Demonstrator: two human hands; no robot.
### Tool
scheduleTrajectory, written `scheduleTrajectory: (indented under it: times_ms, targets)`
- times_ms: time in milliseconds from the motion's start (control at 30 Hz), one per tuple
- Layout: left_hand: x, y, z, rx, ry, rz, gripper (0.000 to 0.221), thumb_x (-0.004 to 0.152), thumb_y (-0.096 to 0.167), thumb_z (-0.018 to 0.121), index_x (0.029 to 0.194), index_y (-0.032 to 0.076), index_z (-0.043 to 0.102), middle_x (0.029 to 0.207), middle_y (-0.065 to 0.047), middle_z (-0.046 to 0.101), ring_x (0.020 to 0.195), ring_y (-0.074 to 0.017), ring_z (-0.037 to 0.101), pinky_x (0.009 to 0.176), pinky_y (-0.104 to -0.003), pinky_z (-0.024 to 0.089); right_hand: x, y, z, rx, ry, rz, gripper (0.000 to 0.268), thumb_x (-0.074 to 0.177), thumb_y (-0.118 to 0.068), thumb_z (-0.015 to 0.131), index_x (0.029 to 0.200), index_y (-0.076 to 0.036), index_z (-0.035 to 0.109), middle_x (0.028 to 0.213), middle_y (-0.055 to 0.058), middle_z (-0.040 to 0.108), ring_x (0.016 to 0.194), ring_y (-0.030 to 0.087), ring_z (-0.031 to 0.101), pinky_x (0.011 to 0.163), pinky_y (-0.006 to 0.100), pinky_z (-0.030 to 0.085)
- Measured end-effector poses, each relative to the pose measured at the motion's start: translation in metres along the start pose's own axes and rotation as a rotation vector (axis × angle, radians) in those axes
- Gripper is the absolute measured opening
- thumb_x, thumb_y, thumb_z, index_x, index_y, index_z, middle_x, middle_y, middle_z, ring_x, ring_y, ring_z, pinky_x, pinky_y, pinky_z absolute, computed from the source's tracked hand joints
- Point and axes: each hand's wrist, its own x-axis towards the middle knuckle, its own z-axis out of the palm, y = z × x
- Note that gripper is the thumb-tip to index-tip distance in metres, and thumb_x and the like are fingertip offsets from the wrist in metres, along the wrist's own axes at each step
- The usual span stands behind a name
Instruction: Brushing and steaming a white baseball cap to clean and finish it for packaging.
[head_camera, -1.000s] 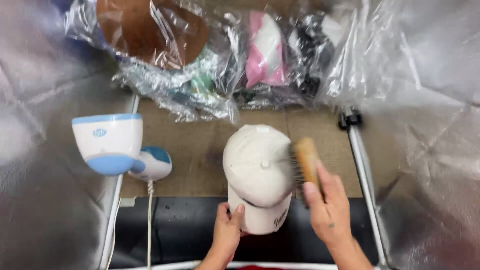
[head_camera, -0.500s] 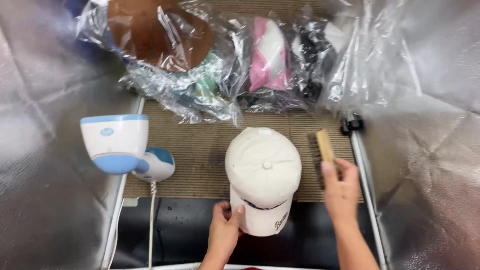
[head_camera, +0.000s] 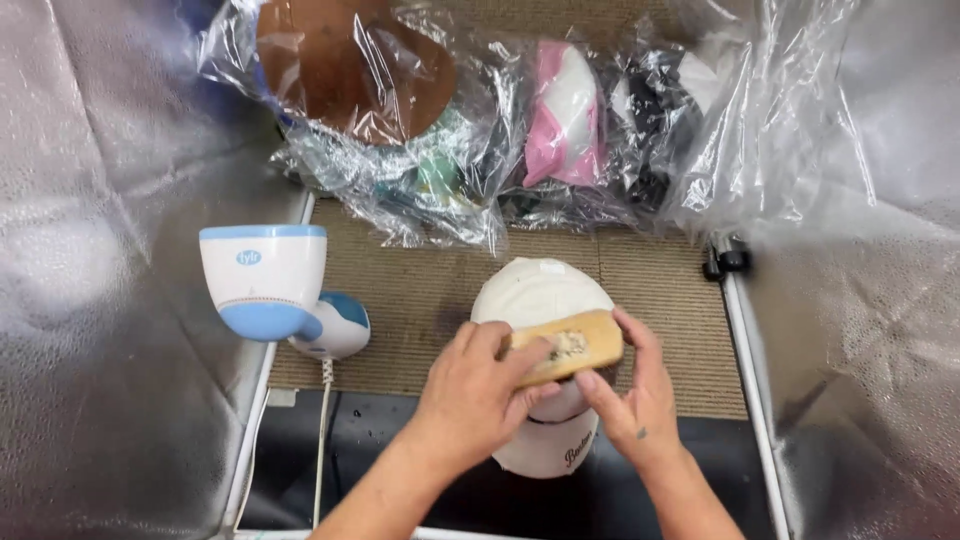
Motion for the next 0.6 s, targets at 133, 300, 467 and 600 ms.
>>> scheduleTrajectory:
  times_ms: [133,300,467,600]
  targets:
    - [0.025,-0.037,0.018,0.159,-0.119,-0.065,0.044,0.089,0.036,0.058,0.132,0.025,0.059,0.089,-0.014,0.056,0.074,-0.0413,0.055,0.053,-0.056,0.045,-0.013,0.033,0.021,-0.136,-0.045,-0.232,0.073,0.085,-0.046,0.069,0.137,0.002,0.049,0.152,0.024,0.044,0.153,0.048,0.029,0.125,0.059,0.025]
    - [0.056,-0.030,0.027,0.111,-0.151,-0.122,0.040,0.090,0.039,0.060,0.129,0.040,0.069,0.100,-0.012,0.061,0.088,-0.0398,0.058,0.071,-0.053,0.050,-0.024,0.040,0.027,-0.079,0.065,-0.276,0.078,0.081,-0.037,0.080,0.144,-0.006,0.044,0.158,0.022,0.040,0.153,0.045,0.033,0.126,0.057,0.028]
    - [0.105,-0.031,0.009,0.068,-0.370,-0.315,0.042,0.100,0.044,0.046,0.138,0.039,0.060,0.116,-0.012,0.066,0.106,-0.0367,0.061,0.083,-0.050,0.051,-0.020,0.040,0.027,-0.099,0.087,-0.326,0.076,0.081,-0.041,0.079,0.139,-0.007,0.044,0.153,0.024,0.042,0.146,0.043,0.042,0.123,0.055,0.034]
    - [0.104,-0.070,-0.003,-0.012,-0.622,-0.881,0.048,0.103,0.038,0.035,0.127,0.008,0.063,0.133,-0.019,0.064,0.124,-0.0412,0.059,0.098,-0.057,0.049,-0.023,0.046,0.026,-0.074,0.046,-0.218,0.079,0.077,-0.045,0.079,0.140,-0.014,0.043,0.154,0.022,0.040,0.144,0.042,0.042,0.118,0.056,0.038]
